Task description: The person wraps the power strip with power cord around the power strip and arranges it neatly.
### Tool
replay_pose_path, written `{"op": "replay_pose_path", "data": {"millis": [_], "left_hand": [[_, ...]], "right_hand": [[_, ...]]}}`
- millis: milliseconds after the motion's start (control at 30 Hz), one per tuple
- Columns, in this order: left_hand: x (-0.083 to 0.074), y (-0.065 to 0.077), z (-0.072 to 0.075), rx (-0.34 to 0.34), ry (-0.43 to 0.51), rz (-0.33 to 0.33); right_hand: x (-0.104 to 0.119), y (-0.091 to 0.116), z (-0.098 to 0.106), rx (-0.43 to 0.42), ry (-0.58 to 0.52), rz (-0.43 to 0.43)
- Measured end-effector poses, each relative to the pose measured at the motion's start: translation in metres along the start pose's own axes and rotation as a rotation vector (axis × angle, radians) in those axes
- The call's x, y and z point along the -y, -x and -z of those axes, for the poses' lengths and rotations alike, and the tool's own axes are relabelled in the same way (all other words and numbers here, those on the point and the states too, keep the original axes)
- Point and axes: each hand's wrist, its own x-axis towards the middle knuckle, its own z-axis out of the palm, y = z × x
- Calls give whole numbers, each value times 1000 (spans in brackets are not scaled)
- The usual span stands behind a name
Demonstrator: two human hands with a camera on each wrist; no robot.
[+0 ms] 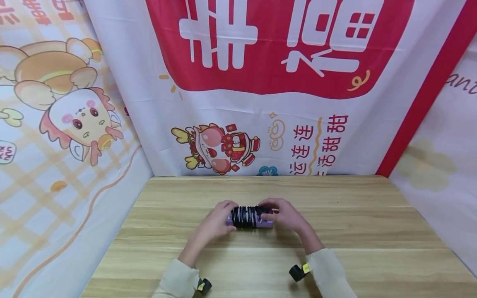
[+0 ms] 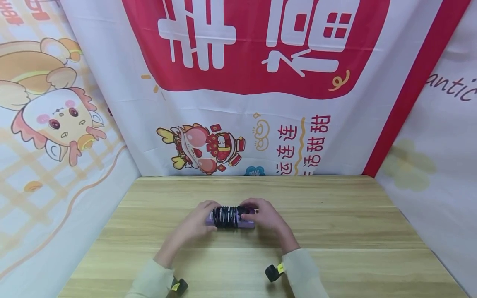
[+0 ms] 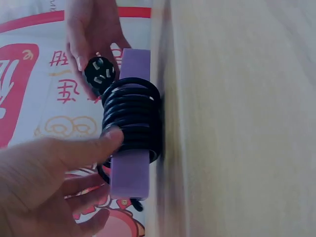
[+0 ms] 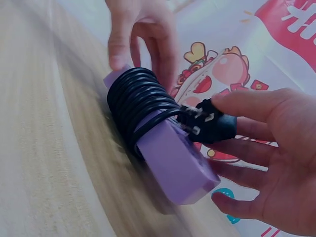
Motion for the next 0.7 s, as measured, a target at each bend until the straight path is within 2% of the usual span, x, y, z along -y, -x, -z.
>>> {"op": "replay_pose_path", "data": {"millis": [167,400,700], "left_hand": [[12,2,0,-21,20,10],[14,2,1,-37,40,2],[10,-7,-1,-54,-79,-3]], "right_hand": [[0,0,-1,9,27,0],[2,1,-3,-43,69,-32],[3,0,-3,-99,56,-32]]}}
